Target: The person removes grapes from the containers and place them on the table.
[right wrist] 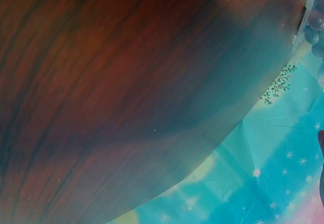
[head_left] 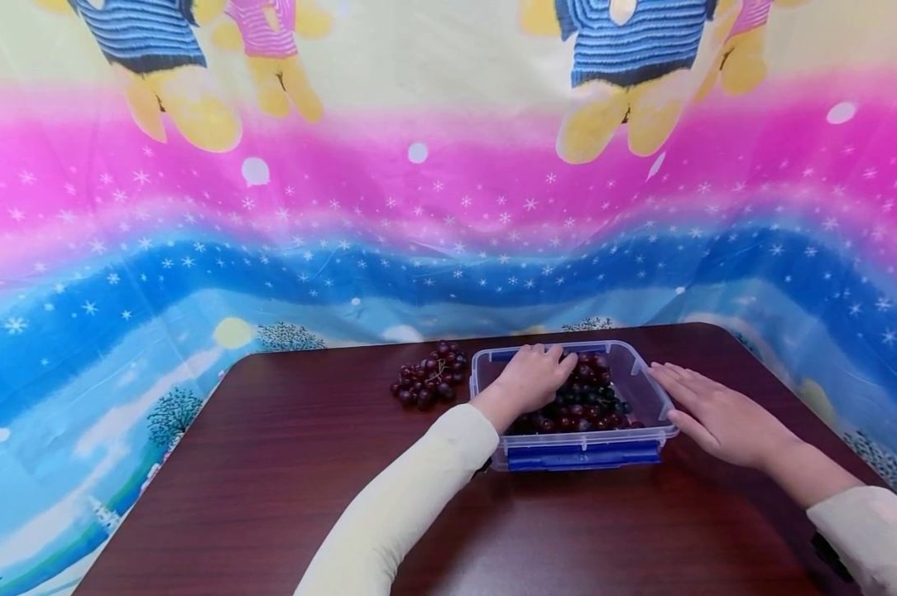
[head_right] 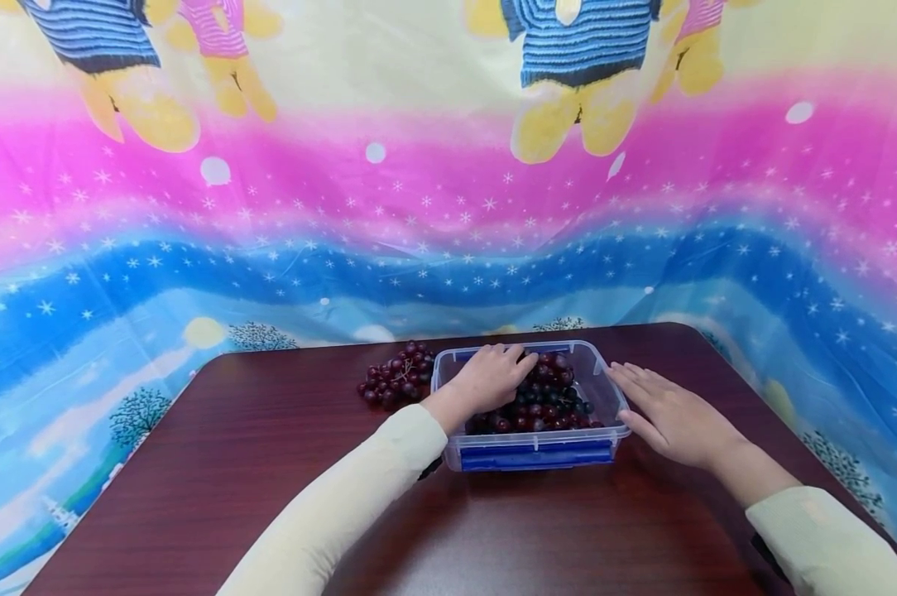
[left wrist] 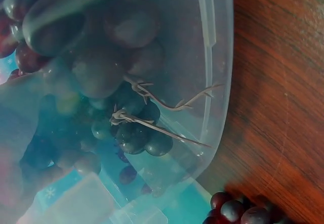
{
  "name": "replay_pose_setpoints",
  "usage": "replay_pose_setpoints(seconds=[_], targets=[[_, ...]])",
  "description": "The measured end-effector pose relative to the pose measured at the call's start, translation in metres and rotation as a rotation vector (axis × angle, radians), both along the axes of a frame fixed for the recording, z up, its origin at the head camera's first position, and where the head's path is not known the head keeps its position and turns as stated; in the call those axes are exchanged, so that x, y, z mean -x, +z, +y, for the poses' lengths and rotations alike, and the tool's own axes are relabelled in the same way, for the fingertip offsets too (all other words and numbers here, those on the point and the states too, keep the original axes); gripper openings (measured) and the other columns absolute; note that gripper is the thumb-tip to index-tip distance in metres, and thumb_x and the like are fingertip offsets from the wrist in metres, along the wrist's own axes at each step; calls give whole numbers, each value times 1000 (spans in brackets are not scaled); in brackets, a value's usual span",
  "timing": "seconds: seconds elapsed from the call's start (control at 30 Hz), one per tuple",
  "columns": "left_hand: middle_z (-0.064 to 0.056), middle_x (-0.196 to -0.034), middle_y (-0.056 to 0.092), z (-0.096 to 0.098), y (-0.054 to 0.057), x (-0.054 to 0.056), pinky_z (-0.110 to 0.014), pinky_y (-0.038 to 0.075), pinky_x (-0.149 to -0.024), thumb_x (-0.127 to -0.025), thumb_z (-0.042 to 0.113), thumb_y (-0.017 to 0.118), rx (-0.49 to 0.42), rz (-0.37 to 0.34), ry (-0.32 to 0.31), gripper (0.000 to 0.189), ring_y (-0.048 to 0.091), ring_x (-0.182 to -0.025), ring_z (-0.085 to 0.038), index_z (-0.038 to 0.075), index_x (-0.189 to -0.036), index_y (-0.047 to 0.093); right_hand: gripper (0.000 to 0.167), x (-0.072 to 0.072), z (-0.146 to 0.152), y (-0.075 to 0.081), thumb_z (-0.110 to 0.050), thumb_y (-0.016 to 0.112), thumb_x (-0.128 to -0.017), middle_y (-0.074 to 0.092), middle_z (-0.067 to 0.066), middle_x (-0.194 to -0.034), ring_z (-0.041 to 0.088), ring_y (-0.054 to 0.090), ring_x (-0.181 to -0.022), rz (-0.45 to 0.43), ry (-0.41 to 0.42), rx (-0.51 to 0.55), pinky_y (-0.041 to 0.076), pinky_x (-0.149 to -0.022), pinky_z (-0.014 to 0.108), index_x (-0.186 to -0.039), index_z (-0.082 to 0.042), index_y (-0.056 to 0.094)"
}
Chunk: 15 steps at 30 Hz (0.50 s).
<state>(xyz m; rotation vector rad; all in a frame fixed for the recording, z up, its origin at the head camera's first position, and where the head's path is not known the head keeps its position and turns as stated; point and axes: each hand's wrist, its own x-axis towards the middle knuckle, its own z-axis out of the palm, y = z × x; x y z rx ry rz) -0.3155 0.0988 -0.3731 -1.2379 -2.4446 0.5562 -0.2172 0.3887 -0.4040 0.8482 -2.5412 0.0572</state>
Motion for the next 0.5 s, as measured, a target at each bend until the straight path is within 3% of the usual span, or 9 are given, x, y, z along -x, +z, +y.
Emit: replay_pose_setpoints(seconds=[0.2,0.5], targets=[[-3,-130,55,-1,-1,0,-33,50,-90,-96,39,59,7,42,-21,57,60,-103,-19,19,-146,43,63,-1,0,-1,-23,61,-95,45,22,-142,7,14,-143,-3,0,5,1,-111,14,-149,-4,37],[-3,-128,57,-2,-1,-1,-31,52,-86,-97,36,60,-3,173,-87,54,62,-100,-17,19,-146,46,63,-1,-1,1,-23,62,-94,45,22,-142,25,33,-139,-9,-8,7,3,-111,13,-149,-5,37]])
